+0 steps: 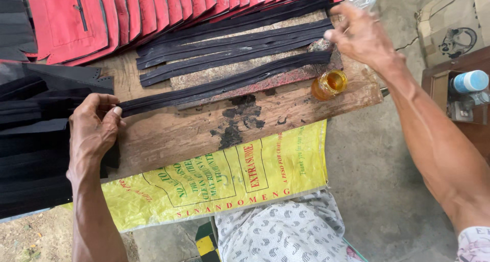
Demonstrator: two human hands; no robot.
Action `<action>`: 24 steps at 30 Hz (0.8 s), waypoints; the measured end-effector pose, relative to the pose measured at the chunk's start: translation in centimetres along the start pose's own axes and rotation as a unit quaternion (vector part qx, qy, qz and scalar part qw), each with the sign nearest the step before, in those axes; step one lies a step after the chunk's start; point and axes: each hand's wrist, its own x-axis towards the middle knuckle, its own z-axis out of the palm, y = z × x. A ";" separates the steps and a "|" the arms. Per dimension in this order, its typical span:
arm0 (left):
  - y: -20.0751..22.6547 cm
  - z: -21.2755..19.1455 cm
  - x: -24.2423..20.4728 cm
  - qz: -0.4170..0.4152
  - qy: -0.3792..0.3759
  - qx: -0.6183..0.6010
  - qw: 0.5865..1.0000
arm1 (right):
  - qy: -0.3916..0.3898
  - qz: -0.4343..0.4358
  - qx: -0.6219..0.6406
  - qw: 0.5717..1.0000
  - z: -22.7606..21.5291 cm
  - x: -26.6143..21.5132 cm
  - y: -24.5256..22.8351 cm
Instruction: The person applies a yellow substance from a small jar onto black zipper tapes laid on a wooden table. They repeatedly dip a finger into the jar and spread the substance along the length of each zipper, then stack the treated zippers on the table.
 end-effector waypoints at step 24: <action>3.7 -0.7 -5.5 0.162 0.127 0.255 0.945 | 0.015 0.182 0.150 0.972 -0.8 -5.2 6.7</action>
